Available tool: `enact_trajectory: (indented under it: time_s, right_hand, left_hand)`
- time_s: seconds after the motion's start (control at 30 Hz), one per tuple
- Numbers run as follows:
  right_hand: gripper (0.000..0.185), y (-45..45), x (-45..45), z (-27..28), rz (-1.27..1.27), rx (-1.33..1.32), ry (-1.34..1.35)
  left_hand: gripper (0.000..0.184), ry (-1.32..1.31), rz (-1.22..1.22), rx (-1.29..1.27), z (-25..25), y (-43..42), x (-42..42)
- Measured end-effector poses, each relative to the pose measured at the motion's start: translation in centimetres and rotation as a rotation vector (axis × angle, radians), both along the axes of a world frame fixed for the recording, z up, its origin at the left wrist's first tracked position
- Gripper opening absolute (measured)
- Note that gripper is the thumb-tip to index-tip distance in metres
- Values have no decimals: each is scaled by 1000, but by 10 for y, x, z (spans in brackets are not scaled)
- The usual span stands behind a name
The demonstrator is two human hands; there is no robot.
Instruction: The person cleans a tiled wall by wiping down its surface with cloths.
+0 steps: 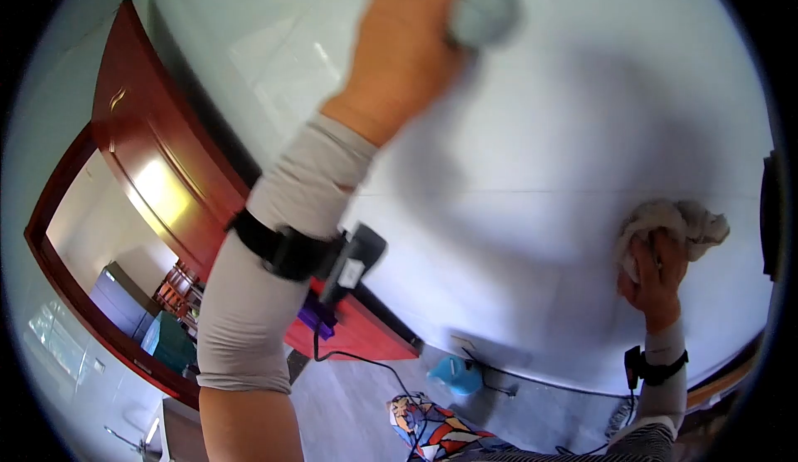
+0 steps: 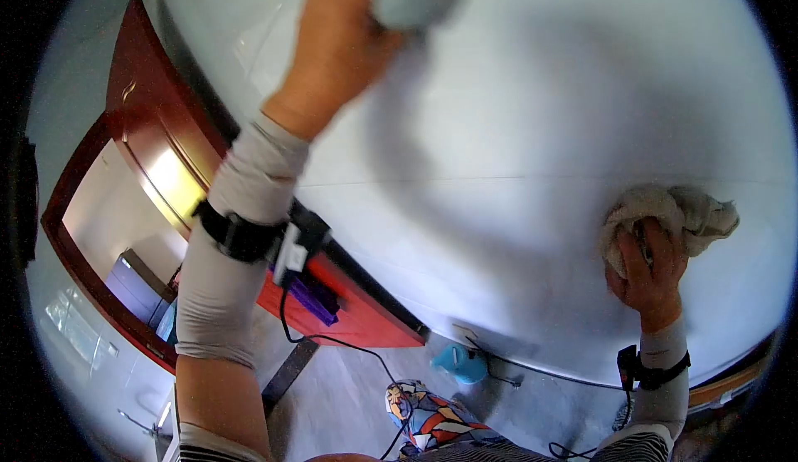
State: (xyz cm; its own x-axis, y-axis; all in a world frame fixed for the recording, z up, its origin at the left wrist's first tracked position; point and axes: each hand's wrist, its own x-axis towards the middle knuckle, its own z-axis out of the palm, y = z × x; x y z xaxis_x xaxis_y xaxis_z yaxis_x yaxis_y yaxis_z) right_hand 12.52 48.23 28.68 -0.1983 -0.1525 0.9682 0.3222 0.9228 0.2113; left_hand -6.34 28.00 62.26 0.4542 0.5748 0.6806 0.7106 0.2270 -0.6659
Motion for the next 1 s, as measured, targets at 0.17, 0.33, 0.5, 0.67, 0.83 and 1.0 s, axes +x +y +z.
enact_trajectory:
  time_s: [0.17, 0.33, 0.5, 0.67, 0.83, 1.0]
  right_hand:
    - [41, -3, 1, 7, -31, 65, 9]
    - [43, -3, 3, 8, 6, 65, -13]
    - [40, 0, 1, 2, 1, -3, -13]
    - [43, -4, 4, 10, 17, 46, -12]
    - [42, -4, 3, 9, 19, 53, -4]
    - [41, -2, -1, 10, 18, 66, 31]
  left_hand:
    - [47, 99, -119, -337, -90, 12, 27]
    - [45, 227, -7, -553, -135, -12, 14]
    - [38, 257, 106, -672, -114, -53, -32]
    - [54, 85, 395, -353, -35, -89, -66]
    - [68, -178, 223, 152, 42, -64, -59]
    - [60, -181, 66, 117, 51, -4, 11]
